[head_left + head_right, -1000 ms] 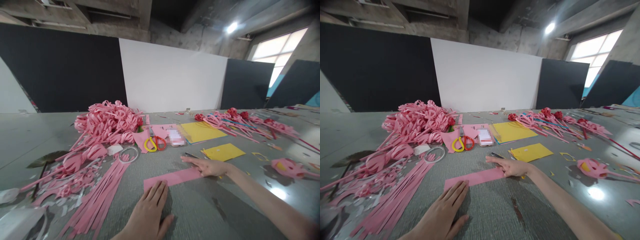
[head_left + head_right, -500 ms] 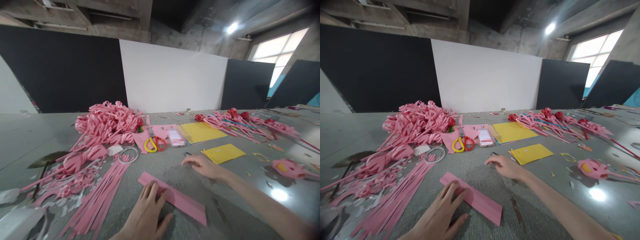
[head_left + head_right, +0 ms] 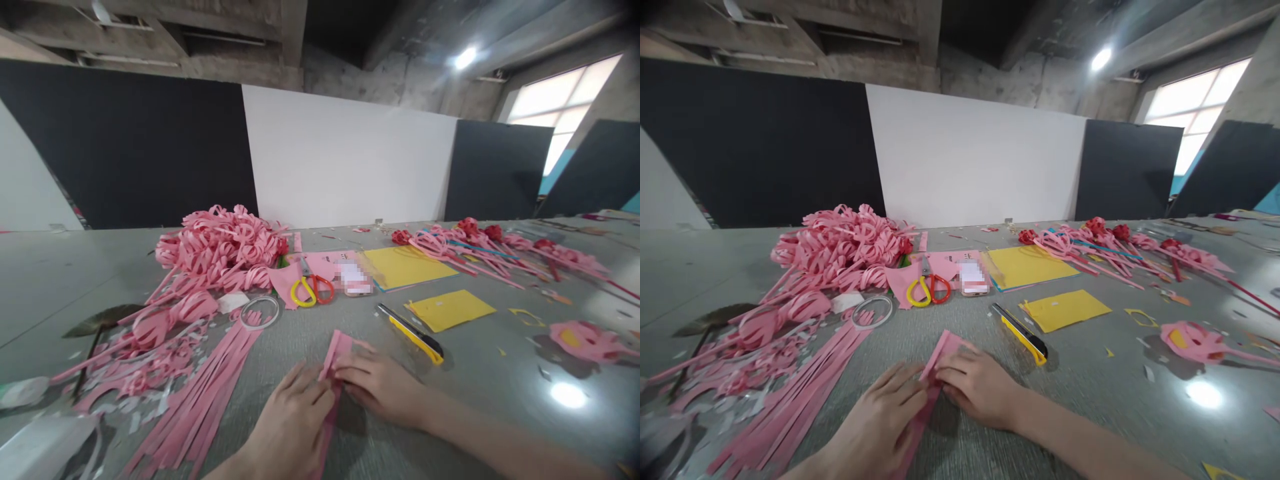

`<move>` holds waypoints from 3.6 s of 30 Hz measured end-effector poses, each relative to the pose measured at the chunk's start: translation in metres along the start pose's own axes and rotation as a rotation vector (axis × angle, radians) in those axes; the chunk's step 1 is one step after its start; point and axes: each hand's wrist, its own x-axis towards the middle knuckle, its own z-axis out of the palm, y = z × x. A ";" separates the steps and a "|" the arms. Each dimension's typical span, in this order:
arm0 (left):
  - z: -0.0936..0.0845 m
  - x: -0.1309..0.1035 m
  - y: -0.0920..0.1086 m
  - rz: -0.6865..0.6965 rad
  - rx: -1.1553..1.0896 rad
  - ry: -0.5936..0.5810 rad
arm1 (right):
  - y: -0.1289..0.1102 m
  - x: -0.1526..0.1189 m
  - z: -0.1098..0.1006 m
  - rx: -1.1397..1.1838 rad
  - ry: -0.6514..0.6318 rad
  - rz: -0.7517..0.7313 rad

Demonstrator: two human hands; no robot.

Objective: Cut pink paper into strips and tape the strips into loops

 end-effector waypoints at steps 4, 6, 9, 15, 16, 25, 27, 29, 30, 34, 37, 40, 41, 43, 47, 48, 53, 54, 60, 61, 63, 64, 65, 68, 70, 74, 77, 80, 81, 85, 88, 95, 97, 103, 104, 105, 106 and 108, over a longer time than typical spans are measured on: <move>0.003 0.002 -0.004 0.039 0.251 -0.044 | -0.001 -0.001 0.004 -0.124 0.027 -0.020; 0.004 0.002 -0.004 -0.002 0.361 -0.061 | -0.001 -0.001 0.005 -0.159 0.027 -0.045; 0.008 -0.001 0.001 -0.075 0.458 -0.069 | -0.001 -0.003 0.007 -0.198 0.021 -0.070; 0.020 -0.009 0.006 -0.171 0.543 -0.037 | -0.003 -0.005 0.007 -0.229 -0.005 -0.042; 0.022 -0.009 0.006 -0.172 0.546 -0.041 | -0.003 -0.005 0.007 -0.225 -0.011 -0.036; 0.021 -0.005 0.005 -0.294 0.501 -0.108 | -0.006 -0.002 0.007 -0.169 0.008 0.054; 0.017 -0.005 0.007 -0.353 0.517 -0.106 | -0.006 -0.002 0.007 -0.169 0.027 0.100; 0.013 -0.005 0.007 -0.422 0.558 -0.109 | -0.006 -0.002 0.007 -0.186 0.032 0.156; 0.011 -0.005 0.007 -0.463 0.578 -0.117 | -0.006 -0.002 0.007 -0.204 0.033 0.192; 0.006 -0.005 0.007 -0.603 0.601 -0.145 | -0.007 -0.003 0.007 -0.342 0.050 0.345; 0.006 -0.005 0.007 -0.621 0.614 -0.142 | -0.009 -0.004 0.008 -0.438 0.052 0.415; 0.006 -0.006 0.007 -0.598 0.631 -0.131 | -0.006 -0.002 0.005 -0.493 0.088 0.423; 0.006 -0.006 0.007 -0.591 0.636 -0.129 | -0.002 -0.002 0.001 -0.519 0.124 0.427; 0.007 -0.006 0.007 -0.582 0.647 -0.130 | 0.008 -0.003 -0.008 -0.599 0.217 0.474; 0.007 -0.006 0.008 -0.570 0.664 -0.132 | 0.035 -0.011 -0.026 -0.781 0.163 0.811; 0.007 -0.006 0.008 -0.568 0.665 -0.133 | 0.040 -0.014 -0.028 -0.785 0.092 0.881; 0.007 -0.006 0.007 -0.558 0.675 -0.139 | 0.048 -0.016 -0.029 -0.812 0.028 0.883; 0.007 -0.005 0.007 -0.556 0.679 -0.139 | 0.047 -0.015 -0.029 -0.828 0.057 0.856; 0.007 -0.005 0.007 -0.559 0.668 -0.135 | 0.051 -0.008 -0.030 -0.471 0.301 0.565; 0.007 -0.006 0.007 -0.558 0.665 -0.132 | 0.053 -0.008 -0.029 -0.332 0.332 0.510; 0.007 -0.006 0.006 -0.554 0.663 -0.126 | 0.057 -0.008 -0.026 0.011 0.346 0.496; 0.008 -0.006 0.006 -0.553 0.663 -0.125 | 0.060 -0.008 -0.024 0.212 0.329 0.535; 0.008 -0.006 0.006 -0.553 0.662 -0.123 | 0.062 -0.008 -0.022 0.425 0.303 0.587; 0.009 -0.006 0.005 -0.557 0.661 -0.120 | 0.069 -0.010 -0.016 0.994 0.258 0.644; 0.010 -0.006 0.005 -0.558 0.665 -0.116 | 0.074 -0.012 -0.014 1.192 0.265 0.614; 0.010 -0.007 0.005 -0.546 0.671 -0.112 | 0.079 -0.014 -0.012 1.288 0.219 0.604; 0.010 -0.007 0.005 -0.542 0.685 -0.105 | 0.080 -0.014 -0.011 1.284 0.161 0.557; 0.011 -0.006 0.005 -0.543 0.683 -0.105 | 0.080 -0.015 -0.009 1.206 0.129 0.545; 0.011 -0.006 0.005 -0.543 0.682 -0.107 | 0.080 -0.016 -0.009 1.195 0.135 0.550; 0.011 -0.006 0.005 -0.540 0.684 -0.105 | 0.081 -0.017 -0.008 1.244 0.197 0.571; 0.011 -0.006 0.005 -0.536 0.679 -0.107 | 0.083 -0.017 -0.004 1.290 0.250 0.569; 0.011 -0.005 0.005 -0.545 0.675 -0.119 | 0.088 -0.017 0.001 1.506 0.331 0.602; 0.011 -0.005 0.005 -0.544 0.673 -0.121 | 0.086 -0.016 0.000 1.521 0.339 0.622; 0.012 -0.006 0.005 -0.533 0.695 -0.124 | 0.081 -0.012 -0.002 1.540 0.356 0.669; 0.012 -0.006 0.005 -0.530 0.698 -0.125 | 0.081 -0.012 -0.002 1.565 0.361 0.666; 0.012 -0.006 0.004 -0.528 0.700 -0.125 | 0.081 -0.011 -0.002 1.592 0.368 0.662; 0.012 -0.006 0.004 -0.524 0.701 -0.127 | 0.082 -0.011 -0.001 1.617 0.374 0.657; 0.012 -0.006 0.004 -0.516 0.698 -0.135 | 0.082 -0.011 -0.001 1.652 0.383 0.651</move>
